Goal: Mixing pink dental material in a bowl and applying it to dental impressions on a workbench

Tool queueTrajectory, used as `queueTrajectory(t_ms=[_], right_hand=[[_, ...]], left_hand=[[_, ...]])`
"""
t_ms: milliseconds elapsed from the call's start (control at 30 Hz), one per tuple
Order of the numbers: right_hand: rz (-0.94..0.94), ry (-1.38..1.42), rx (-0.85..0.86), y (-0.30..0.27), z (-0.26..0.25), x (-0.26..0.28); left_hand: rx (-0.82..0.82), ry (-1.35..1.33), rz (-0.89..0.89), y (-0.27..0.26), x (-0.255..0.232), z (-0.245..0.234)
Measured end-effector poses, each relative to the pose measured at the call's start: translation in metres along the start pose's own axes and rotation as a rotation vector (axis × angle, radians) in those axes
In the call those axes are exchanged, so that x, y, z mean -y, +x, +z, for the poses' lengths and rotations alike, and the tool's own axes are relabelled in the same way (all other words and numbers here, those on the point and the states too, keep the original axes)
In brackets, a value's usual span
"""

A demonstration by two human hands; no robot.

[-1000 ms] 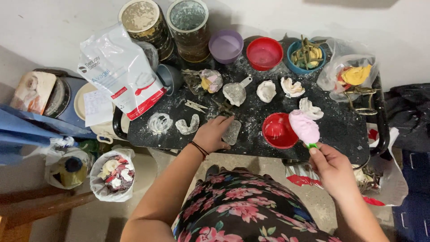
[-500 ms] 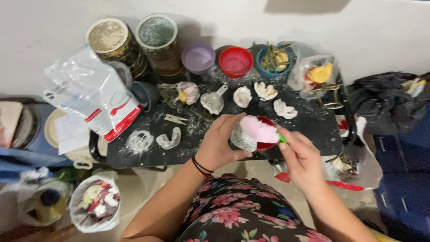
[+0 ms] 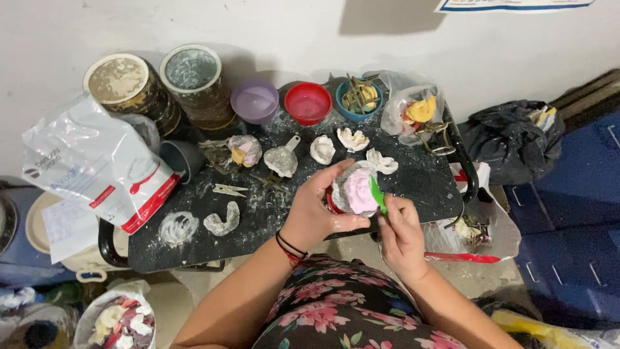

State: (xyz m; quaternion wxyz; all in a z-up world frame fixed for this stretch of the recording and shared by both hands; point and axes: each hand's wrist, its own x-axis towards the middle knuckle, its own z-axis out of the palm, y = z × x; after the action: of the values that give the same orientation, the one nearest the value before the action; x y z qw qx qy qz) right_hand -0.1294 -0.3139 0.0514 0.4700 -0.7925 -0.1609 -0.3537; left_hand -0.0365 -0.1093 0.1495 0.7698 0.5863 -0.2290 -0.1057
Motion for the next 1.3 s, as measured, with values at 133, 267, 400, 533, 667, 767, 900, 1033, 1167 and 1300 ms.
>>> queueTrajectory(t_ms=[133,267,400,533,667,767,900,1033,1167,1300], right_hand=[[0.058,-0.016,0.035,-0.028,-0.019,-0.030],[0.076,-0.169,0.097,-0.039,-0.055,-0.048],[-0.042,-0.296,0.085,-0.004,-0.078,-0.008],[0.021,-0.279,0.058,0.020,-0.076,0.022],[0.085,-0.256,0.051,0.027,-0.070,0.028],[-0.010,-0.276,0.077,0.013,-0.070,0.009],[-0.064,-0.231,0.089,-0.013,-0.076,-0.020],[-0.038,-0.256,0.093,-0.023,-0.090,-0.029],[0.074,-0.172,0.060,-0.022,-0.074,-0.011],[0.263,-0.210,0.158,-0.001,-0.052,0.055]], left_hand=[[0.006,-0.010,-0.025,0.003,0.000,-0.009],[0.049,0.128,-0.050,0.006,-0.007,-0.018],[0.111,0.287,0.007,0.006,-0.009,-0.016],[0.264,0.405,0.001,0.004,-0.033,-0.013],[0.350,0.450,0.121,0.001,-0.025,-0.012],[0.344,0.320,0.194,-0.003,-0.008,-0.012],[0.255,0.183,0.275,-0.008,0.011,-0.011],[0.129,0.077,0.197,-0.013,0.020,-0.004],[0.072,0.294,0.312,-0.008,0.017,-0.005],[0.080,0.755,0.508,-0.005,0.026,-0.005]])
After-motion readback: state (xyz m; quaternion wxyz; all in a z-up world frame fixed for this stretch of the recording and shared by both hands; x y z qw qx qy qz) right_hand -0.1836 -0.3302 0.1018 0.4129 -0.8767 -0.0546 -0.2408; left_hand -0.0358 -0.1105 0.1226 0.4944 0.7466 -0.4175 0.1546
